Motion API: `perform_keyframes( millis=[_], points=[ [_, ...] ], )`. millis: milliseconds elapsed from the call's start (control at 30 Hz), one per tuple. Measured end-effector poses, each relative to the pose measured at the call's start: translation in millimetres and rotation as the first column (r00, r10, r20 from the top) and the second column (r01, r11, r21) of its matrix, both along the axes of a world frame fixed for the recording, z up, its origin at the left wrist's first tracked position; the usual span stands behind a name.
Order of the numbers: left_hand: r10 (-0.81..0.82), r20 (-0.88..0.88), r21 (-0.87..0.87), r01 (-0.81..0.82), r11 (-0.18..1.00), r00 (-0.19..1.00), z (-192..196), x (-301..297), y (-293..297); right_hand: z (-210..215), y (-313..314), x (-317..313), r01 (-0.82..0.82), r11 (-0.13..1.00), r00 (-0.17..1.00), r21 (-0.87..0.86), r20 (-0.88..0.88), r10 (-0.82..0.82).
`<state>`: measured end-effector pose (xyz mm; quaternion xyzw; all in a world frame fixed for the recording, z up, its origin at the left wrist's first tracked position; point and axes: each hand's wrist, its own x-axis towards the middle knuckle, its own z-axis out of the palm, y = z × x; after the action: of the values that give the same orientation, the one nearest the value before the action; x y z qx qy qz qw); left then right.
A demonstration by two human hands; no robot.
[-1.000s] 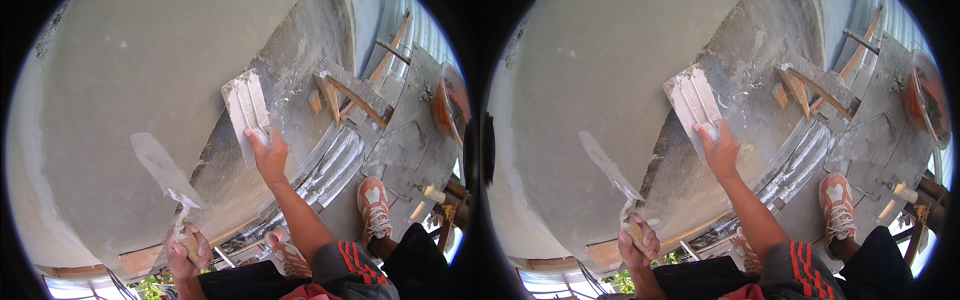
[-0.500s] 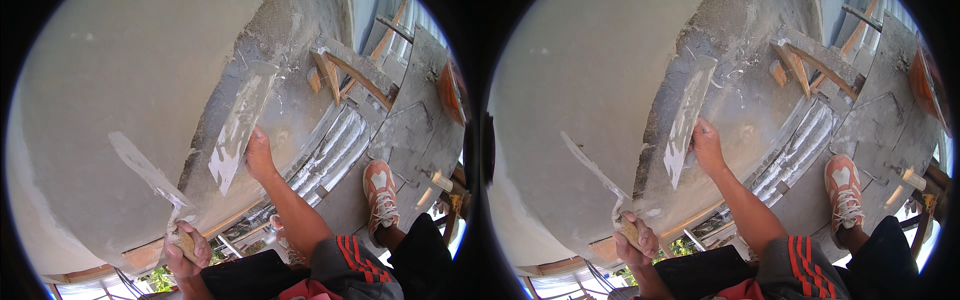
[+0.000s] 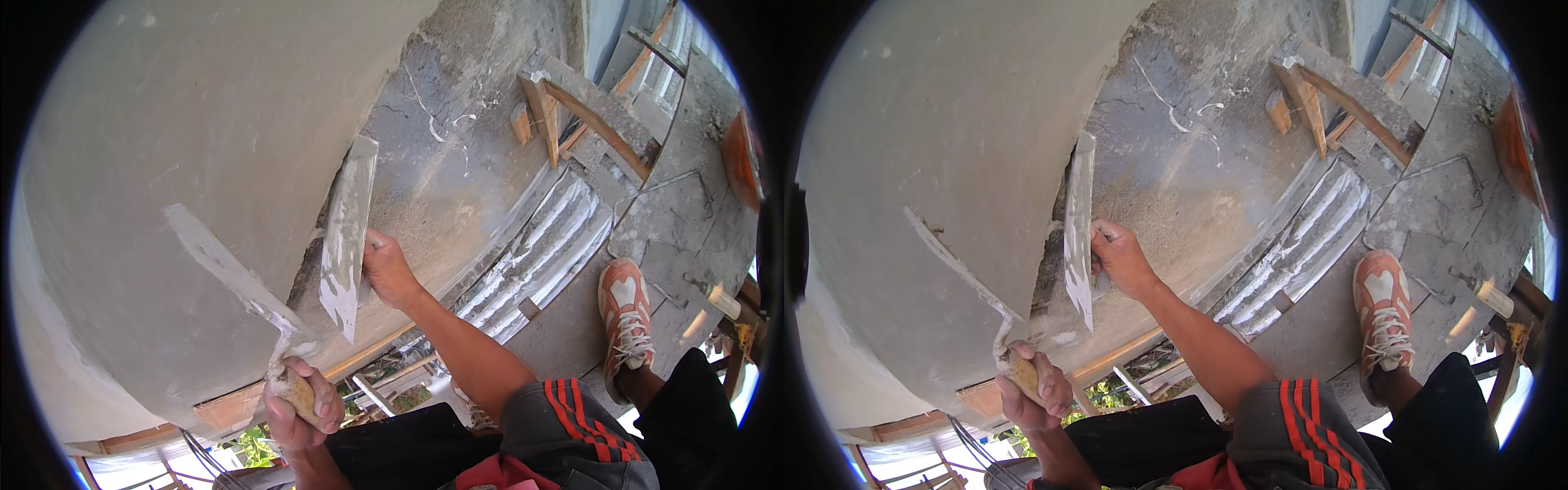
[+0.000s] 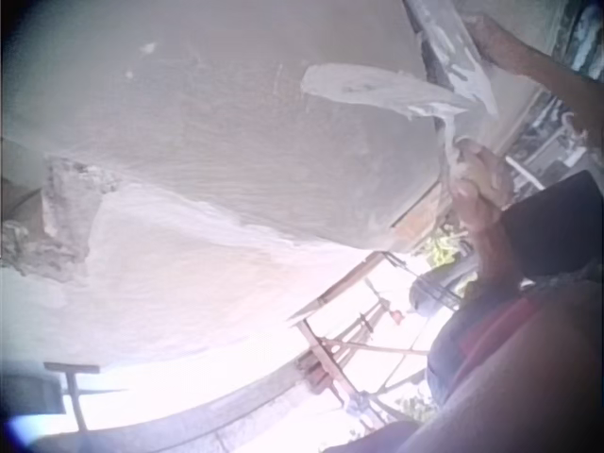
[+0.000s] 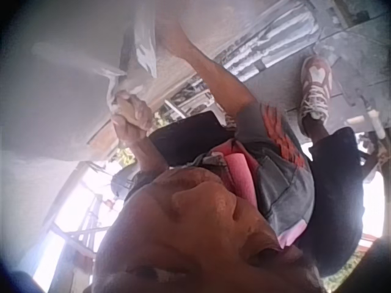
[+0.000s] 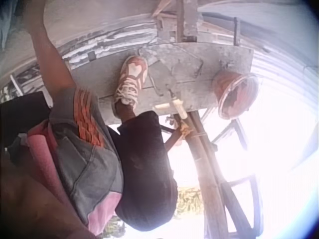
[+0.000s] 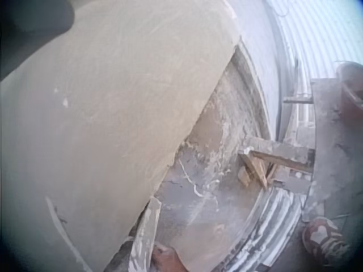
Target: The person applies wet cement to a ceiling using a trowel and a finishing float, smoothing the surface in repeated strokes. They scoop material from a nearby bucket and continue spreading and leveling the plaster across the ceiling area.
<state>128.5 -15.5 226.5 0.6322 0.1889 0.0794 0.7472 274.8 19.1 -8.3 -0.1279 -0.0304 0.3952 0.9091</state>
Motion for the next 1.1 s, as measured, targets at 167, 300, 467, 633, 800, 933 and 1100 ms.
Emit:
perform_keyframes(
  millis=[167,300,467,633,800,933,1100],
  points=[
    [0.010,-0.009,0.007,-0.010,1.000,1.000,-1.6,-2.2,1.6,-11.1,-25.3,-8.7,0.021,1.000,0.991,-0.015,-0.130,-0.023],
    [0.022,0.006,-0.037,-0.021,0.999,1.000,-2.3,-4.3,-0.6,-0.7,-48.8,67.5,0.104,0.994,0.987,-0.044,-0.120,-0.109],
    [0.000,0.030,-0.019,0.000,1.000,1.000,3.0,-5.7,-1.1,12.6,-43.1,94.5,0.099,0.994,0.995,-0.044,-0.027,-0.101],
    [-0.001,0.035,-0.012,0.002,1.000,0.999,6.3,-7.1,-3.1,6.7,-20.2,36.8,-0.001,1.000,0.999,-0.005,-0.033,0.000],
    [0.123,0.007,-0.063,-0.123,0.990,0.992,8.4,-9.8,-7.4,1.2,-27.0,-52.7,-0.200,0.977,0.980,-0.070,-0.012,0.199],
    [0.226,-0.005,-0.084,-0.225,0.971,0.974,10.4,-16.0,-7.2,-11.3,-56.9,-48.2,-0.016,0.966,0.997,-0.259,-0.074,-0.003],
    [0.198,0.001,-0.090,-0.197,0.976,0.980,14.7,-13.6,-10.8,-16.1,-67.2,44.5,0.556,0.544,0.831,-0.629,0.447,-0.332]
  ],
)
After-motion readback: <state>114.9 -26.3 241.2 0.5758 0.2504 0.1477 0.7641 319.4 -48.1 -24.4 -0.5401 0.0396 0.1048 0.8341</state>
